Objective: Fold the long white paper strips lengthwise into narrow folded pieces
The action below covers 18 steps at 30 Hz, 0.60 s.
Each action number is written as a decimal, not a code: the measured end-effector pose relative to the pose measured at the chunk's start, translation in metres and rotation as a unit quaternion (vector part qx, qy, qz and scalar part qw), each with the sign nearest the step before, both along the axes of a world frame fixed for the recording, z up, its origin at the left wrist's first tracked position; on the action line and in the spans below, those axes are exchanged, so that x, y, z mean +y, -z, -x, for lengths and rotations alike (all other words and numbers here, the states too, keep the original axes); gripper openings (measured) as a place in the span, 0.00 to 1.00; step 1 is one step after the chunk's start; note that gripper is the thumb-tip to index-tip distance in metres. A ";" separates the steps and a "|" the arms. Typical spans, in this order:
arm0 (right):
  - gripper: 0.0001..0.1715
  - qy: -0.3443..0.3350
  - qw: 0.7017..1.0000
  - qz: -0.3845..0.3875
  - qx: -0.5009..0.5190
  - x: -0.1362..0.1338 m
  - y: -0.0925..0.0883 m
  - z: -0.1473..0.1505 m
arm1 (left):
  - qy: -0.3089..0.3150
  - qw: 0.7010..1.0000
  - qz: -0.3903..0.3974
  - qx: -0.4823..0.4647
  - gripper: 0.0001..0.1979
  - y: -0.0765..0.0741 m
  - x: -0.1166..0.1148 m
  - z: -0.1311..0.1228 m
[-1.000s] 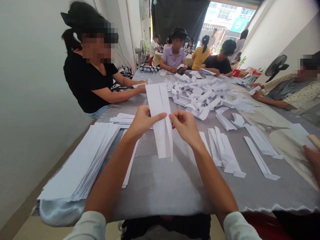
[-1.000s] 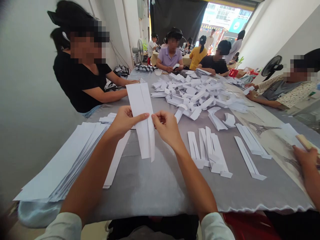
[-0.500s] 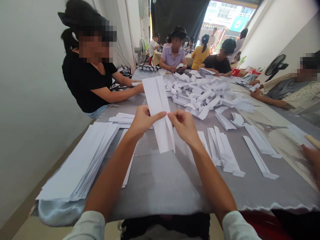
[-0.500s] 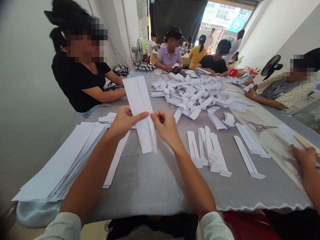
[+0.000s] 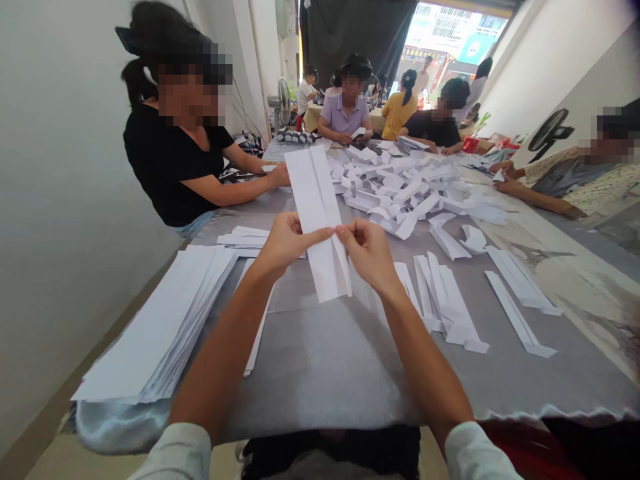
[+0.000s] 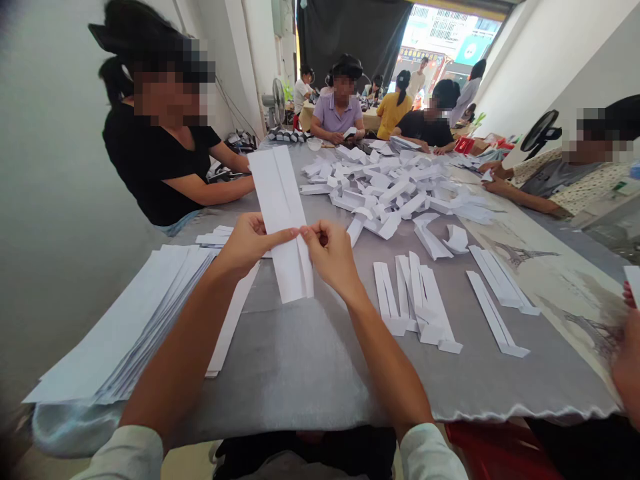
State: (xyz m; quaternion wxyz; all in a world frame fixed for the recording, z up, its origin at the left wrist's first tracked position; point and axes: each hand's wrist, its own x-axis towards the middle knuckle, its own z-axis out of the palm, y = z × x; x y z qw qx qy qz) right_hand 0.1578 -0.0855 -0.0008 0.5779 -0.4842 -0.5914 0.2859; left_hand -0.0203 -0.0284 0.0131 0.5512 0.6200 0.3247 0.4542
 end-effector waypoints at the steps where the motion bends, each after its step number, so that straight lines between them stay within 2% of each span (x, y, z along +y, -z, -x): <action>1: 0.25 0.009 1.000 -0.005 0.003 0.000 0.000 0.001 | 0.011 1.000 0.004 0.005 0.21 -0.001 0.000 0.000; 3: 0.24 0.007 1.000 -0.009 0.016 0.000 0.000 0.001 | 0.018 1.000 0.009 0.008 0.21 -0.002 -0.001 0.001; 8: 0.28 -0.047 0.999 0.019 0.001 -0.001 -0.002 -0.001 | -0.019 1.000 0.012 -0.018 0.21 -0.002 0.000 0.002; 14: 0.27 0.023 0.998 -0.018 -0.047 -0.004 -0.002 0.005 | 0.006 0.999 0.030 -0.021 0.21 -0.001 0.002 0.004; 18: 0.29 -0.001 0.999 0.002 -0.043 -0.006 -0.004 0.006 | -0.007 0.999 0.025 -0.034 0.20 -0.003 0.002 0.006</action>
